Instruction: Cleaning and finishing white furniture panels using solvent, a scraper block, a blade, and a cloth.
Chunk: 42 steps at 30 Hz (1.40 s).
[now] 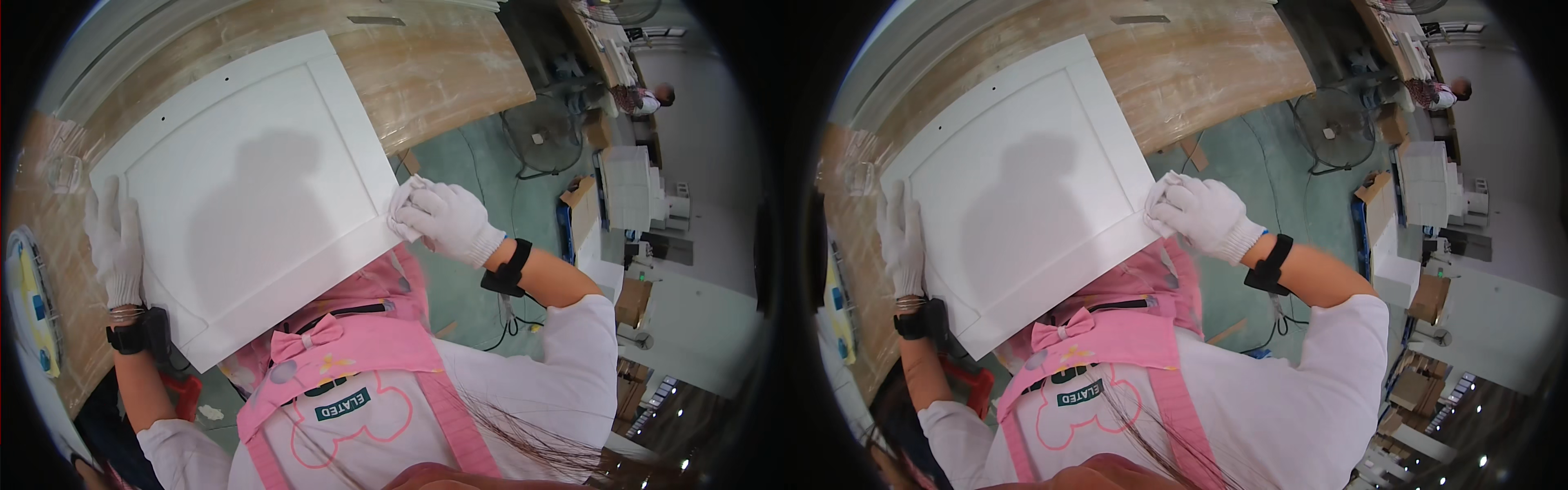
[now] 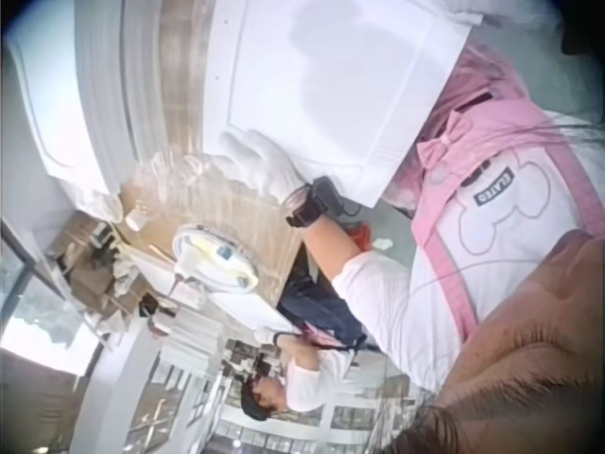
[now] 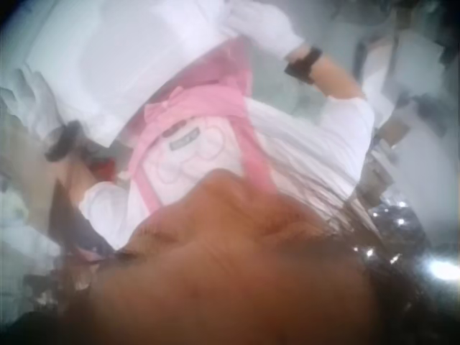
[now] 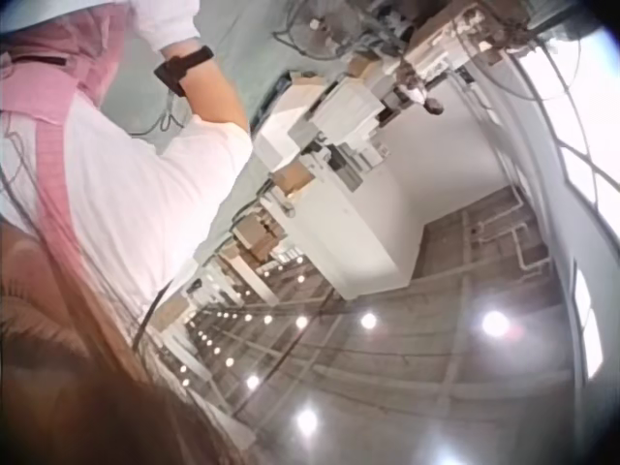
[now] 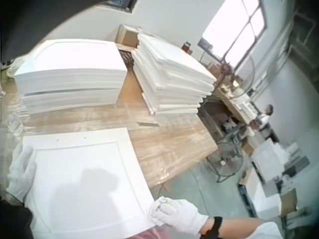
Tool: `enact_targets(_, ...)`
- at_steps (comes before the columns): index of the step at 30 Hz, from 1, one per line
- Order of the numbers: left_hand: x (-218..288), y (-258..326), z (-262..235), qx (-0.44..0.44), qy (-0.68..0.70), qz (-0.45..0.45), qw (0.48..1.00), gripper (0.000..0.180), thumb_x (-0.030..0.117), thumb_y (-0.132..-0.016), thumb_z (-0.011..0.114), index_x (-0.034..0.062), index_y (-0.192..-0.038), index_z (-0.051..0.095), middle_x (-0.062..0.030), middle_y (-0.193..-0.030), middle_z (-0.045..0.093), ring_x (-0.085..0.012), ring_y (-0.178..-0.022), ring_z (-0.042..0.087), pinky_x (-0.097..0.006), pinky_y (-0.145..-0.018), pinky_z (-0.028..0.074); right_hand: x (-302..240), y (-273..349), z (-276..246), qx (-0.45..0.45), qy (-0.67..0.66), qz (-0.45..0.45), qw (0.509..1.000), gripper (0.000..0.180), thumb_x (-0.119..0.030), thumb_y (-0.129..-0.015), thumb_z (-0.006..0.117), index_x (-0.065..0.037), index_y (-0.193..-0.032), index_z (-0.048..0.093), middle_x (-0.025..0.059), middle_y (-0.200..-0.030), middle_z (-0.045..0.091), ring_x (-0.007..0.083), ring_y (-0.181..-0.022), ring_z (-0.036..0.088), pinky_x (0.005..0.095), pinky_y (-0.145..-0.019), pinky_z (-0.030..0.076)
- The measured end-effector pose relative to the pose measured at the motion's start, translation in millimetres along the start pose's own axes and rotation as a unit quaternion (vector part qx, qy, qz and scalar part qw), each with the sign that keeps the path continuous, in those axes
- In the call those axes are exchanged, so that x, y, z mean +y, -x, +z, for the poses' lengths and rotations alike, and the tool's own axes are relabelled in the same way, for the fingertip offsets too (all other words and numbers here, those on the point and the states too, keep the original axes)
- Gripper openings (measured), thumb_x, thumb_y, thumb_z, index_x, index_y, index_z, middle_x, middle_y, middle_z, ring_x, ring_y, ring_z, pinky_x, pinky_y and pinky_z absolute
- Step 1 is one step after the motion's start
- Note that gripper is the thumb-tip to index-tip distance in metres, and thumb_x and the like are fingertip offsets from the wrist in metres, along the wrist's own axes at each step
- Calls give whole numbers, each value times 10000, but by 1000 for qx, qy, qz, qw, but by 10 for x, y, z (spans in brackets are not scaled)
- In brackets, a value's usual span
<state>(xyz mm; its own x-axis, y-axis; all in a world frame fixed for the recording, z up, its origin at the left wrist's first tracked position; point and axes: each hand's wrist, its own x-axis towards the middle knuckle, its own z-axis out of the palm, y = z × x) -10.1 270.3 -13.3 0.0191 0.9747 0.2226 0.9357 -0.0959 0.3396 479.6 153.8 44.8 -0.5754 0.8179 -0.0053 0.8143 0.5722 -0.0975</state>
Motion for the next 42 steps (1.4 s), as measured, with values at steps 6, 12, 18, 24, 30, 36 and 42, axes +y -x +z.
enact_targets(6, -31, -31, 33, 2, -20, 25, 999, 468, 306, -991, 568, 147, -1430, 541, -261, -1557, 343, -403, -1442, 323, -452, -1178, 281, -75, -291, -44, -51, -2, -1, 999, 266, -186, -789, 675, -215, -1053, 661, 69, -1063, 607, 306, -1104, 622, 394, -768, 524)
enact_targets(12, -6, 1, 17, 16, -19, 1, 1000, 469, 320, -983, 577, 162, -1424, 547, -267, -1548, 353, -408, -1434, 333, -455, -1175, 287, -14, -195, -28, -29, 4, -42, 999, 196, -209, -819, 653, -202, -1015, 651, 43, -1054, 612, 267, -985, 637, 397, -733, 517)
enact_targets(18, 21, -14, 32, 16, -31, -1, 999, 470, 321, -971, 588, 178, -1417, 553, -262, -1530, 378, -417, -1420, 346, -472, -1178, 278, 402, -1284, 81, 98, -7, 21, 995, 139, -235, -899, 572, -164, -996, 643, 89, -1020, 602, 307, -972, 612, 405, -795, 526)
enact_targets(24, 113, -2, -49, 27, -37, -18, 999, 490, 365, -917, 624, 199, -1376, 584, -252, -1519, 392, -446, -1401, 345, -495, -1151, 315, -329, -742, -7, -6, -39, -46, 998, 190, -147, -868, 616, -143, -1056, 642, 97, -1044, 620, 305, -927, 624, 410, -695, 531)
enact_targets(30, 7, 133, -358, 6, 5, -25, 1000, 481, 389, -920, 594, 181, -1354, 594, -192, -1518, 421, -440, -1387, 363, -488, -1141, 324, -996, -792, -284, -92, -379, -132, 911, 245, -83, -894, 593, -87, -1126, 672, 130, -1032, 652, 345, -974, 626, 401, -831, 520)
enact_targets(36, -27, 1100, -964, 10, 317, -193, 928, 443, 292, -986, 590, 3, -1321, 588, -135, -1308, 627, -230, -1229, 576, -328, -1059, 423, -1157, -1419, -616, -52, -333, -86, 937, 280, -71, -940, 594, -79, -1209, 671, 156, -1100, 672, 284, -1024, 655, 326, -890, 504)
enact_targets(42, 171, 2143, -666, -64, 409, -339, 845, 482, 292, -1023, 553, -23, -1376, 464, -100, -1055, 636, -136, -872, 649, -284, -757, 556, -1765, -2004, -513, -48, -354, -304, 883, 243, -93, -854, 668, -75, -1096, 650, 83, -1035, 653, 254, -985, 644, 312, -863, 510)
